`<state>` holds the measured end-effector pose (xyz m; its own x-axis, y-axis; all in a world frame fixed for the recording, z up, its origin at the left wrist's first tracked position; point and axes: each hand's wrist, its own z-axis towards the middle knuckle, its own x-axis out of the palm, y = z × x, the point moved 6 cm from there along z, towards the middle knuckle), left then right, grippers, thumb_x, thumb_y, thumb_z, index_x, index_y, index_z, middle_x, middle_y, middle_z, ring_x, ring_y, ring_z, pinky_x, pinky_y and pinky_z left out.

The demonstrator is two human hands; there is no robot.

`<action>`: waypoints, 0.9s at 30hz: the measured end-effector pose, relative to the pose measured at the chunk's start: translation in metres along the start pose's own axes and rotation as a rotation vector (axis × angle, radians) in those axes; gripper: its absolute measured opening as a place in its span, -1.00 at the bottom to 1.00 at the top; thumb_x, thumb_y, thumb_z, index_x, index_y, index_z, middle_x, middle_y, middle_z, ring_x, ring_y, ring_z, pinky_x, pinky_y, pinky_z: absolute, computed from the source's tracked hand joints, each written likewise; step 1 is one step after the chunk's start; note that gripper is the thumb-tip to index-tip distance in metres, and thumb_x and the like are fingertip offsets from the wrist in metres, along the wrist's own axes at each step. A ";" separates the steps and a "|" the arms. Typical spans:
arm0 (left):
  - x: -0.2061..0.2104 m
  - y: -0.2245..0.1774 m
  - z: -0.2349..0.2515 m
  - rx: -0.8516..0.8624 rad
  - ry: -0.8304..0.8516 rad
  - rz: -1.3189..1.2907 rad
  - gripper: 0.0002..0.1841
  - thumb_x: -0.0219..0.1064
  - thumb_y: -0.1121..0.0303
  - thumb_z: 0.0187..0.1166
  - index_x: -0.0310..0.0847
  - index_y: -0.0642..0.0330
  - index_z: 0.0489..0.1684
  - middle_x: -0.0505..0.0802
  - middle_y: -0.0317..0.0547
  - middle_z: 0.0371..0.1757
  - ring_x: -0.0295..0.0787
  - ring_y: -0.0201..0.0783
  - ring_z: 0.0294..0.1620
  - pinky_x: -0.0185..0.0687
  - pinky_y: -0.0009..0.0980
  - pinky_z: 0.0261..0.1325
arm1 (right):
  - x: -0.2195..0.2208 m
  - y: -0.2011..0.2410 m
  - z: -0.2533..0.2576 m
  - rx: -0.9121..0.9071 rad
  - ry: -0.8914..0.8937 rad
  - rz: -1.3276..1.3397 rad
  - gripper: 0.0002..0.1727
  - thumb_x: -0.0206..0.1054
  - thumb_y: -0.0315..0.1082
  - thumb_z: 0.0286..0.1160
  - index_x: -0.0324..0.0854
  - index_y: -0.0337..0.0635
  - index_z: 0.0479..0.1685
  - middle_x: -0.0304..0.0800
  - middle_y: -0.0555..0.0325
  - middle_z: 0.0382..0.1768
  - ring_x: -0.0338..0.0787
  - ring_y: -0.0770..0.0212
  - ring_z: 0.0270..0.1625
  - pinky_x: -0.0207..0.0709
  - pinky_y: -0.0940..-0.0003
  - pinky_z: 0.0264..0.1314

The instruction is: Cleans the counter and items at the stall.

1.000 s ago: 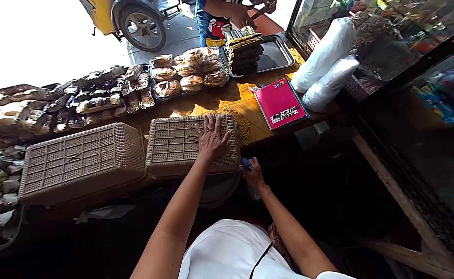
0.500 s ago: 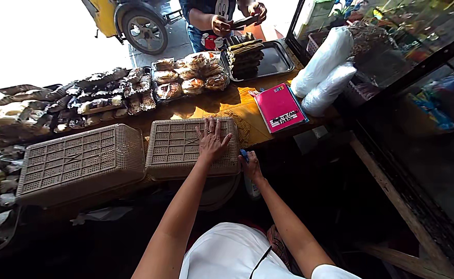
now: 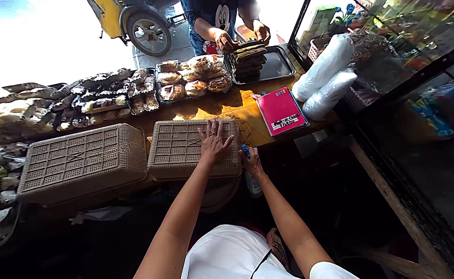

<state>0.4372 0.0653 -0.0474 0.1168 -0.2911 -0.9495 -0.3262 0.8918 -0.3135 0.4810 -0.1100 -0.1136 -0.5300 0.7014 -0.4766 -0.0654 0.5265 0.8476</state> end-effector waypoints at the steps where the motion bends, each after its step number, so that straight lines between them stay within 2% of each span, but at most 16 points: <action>1: 0.000 0.000 0.000 -0.001 0.000 0.001 -0.07 -0.30 -0.37 0.73 -0.08 0.20 0.92 -0.07 0.14 0.94 -0.43 0.10 0.96 -0.67 0.39 0.78 | -0.001 0.001 0.001 0.001 -0.008 0.006 -0.42 0.24 -0.03 0.75 0.53 -0.48 0.33 0.47 -0.44 0.31 0.78 -0.17 0.02 0.70 0.00 0.15; 4: 0.001 0.000 0.000 -0.002 0.002 -0.003 -0.07 -0.29 -0.37 0.73 -0.07 0.21 0.91 -0.06 0.15 0.94 -0.43 0.10 0.96 -0.66 0.39 0.78 | -0.003 0.005 0.003 0.002 -0.026 0.000 -0.41 0.21 0.00 0.77 0.59 -0.50 0.23 0.49 -0.44 0.24 0.74 -0.18 0.05 0.67 0.00 0.19; 7: 0.001 0.000 0.000 -0.002 0.000 0.006 -0.06 -0.31 -0.38 0.73 -0.09 0.19 0.92 -0.08 0.14 0.94 -0.45 0.09 0.96 -0.66 0.39 0.78 | -0.005 0.007 0.004 -0.023 -0.071 0.008 -0.44 0.21 -0.01 0.77 0.66 -0.51 0.07 0.55 -0.39 0.08 0.73 -0.13 -0.04 0.66 0.03 0.13; 9: 0.001 0.000 0.000 -0.003 0.002 0.004 -0.07 -0.31 -0.38 0.73 -0.09 0.18 0.92 -0.08 0.13 0.95 -0.45 0.09 0.96 -0.68 0.39 0.78 | -0.006 0.010 0.003 -0.031 -0.084 0.025 -0.45 0.22 -0.04 0.77 0.66 -0.52 0.03 0.55 -0.38 0.05 0.73 -0.12 -0.07 0.66 0.03 0.11; 11: 0.000 0.000 0.000 -0.005 0.007 -0.002 -0.07 -0.30 -0.37 0.74 -0.11 0.18 0.93 -0.10 0.12 0.95 -0.44 0.09 0.96 -0.67 0.38 0.78 | -0.007 0.013 0.003 -0.013 -0.063 0.045 -0.45 0.22 -0.04 0.76 0.61 -0.54 0.09 0.50 -0.41 0.15 0.72 -0.15 0.01 0.66 0.02 0.14; 13: -0.003 -0.002 -0.001 -0.002 0.005 -0.019 -0.09 -0.26 -0.35 0.75 -0.10 0.19 0.92 -0.08 0.14 0.94 -0.44 0.11 0.96 -0.67 0.39 0.78 | -0.008 0.015 0.005 0.008 -0.025 0.059 -0.40 0.21 -0.02 0.77 0.50 -0.53 0.28 0.45 -0.47 0.30 0.71 -0.22 0.15 0.65 -0.03 0.23; 15: -0.004 -0.002 -0.002 -0.002 0.011 -0.027 -0.09 -0.26 -0.34 0.75 -0.11 0.19 0.93 -0.09 0.14 0.94 -0.46 0.10 0.96 -0.69 0.39 0.78 | -0.011 0.017 0.010 0.009 -0.020 0.070 -0.38 0.19 0.00 0.77 0.46 -0.51 0.36 0.46 -0.49 0.32 0.69 -0.27 0.20 0.62 -0.09 0.25; 18: -0.003 -0.002 -0.002 -0.005 0.020 -0.022 -0.09 -0.28 -0.35 0.75 -0.12 0.19 0.93 -0.09 0.13 0.94 -0.45 0.10 0.96 -0.68 0.38 0.78 | -0.017 0.020 0.020 0.040 -0.008 0.095 -0.33 0.05 0.10 0.82 0.56 -0.48 0.27 0.52 -0.46 0.23 0.71 -0.27 0.11 0.62 -0.14 0.22; 20: -0.003 -0.001 -0.002 -0.008 0.026 -0.022 -0.08 -0.29 -0.36 0.74 -0.13 0.18 0.93 -0.11 0.13 0.95 -0.47 0.10 0.96 -0.70 0.37 0.79 | -0.021 0.021 0.026 0.068 -0.010 0.127 -0.26 -0.05 0.18 0.83 0.60 -0.46 0.16 0.59 -0.40 0.09 0.72 -0.22 -0.03 0.63 -0.13 0.11; 23: -0.002 -0.001 -0.001 -0.011 0.022 -0.017 -0.08 -0.28 -0.36 0.75 -0.12 0.18 0.93 -0.11 0.12 0.95 -0.48 0.09 0.96 -0.69 0.36 0.79 | -0.021 0.018 0.037 0.105 0.016 0.175 -0.20 -0.11 0.24 0.82 0.61 -0.48 0.12 0.66 -0.38 -0.03 0.74 -0.20 -0.12 0.64 -0.13 0.07; 25: -0.002 -0.001 -0.001 -0.013 0.024 -0.009 -0.08 -0.28 -0.35 0.75 -0.13 0.19 0.93 -0.12 0.12 0.95 -0.48 0.09 0.96 -0.70 0.37 0.79 | -0.021 0.019 0.036 0.131 0.060 0.190 -0.07 -0.18 0.43 0.70 0.60 -0.39 0.19 0.68 -0.36 0.00 0.75 -0.20 -0.10 0.64 -0.16 0.04; 27: -0.002 -0.002 -0.002 -0.014 0.040 -0.009 -0.08 -0.29 -0.35 0.75 -0.16 0.17 0.94 -0.14 0.11 0.95 -0.50 0.09 0.96 -0.72 0.38 0.78 | -0.021 0.019 0.037 0.134 0.097 0.220 0.03 -0.22 0.58 0.56 0.54 -0.27 0.37 0.71 -0.37 0.08 0.77 -0.22 -0.09 0.64 -0.18 0.00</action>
<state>0.4360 0.0639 -0.0450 0.0826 -0.3130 -0.9462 -0.3389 0.8840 -0.3220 0.5222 -0.0965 -0.0960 -0.5980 0.7601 -0.2543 0.1692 0.4298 0.8869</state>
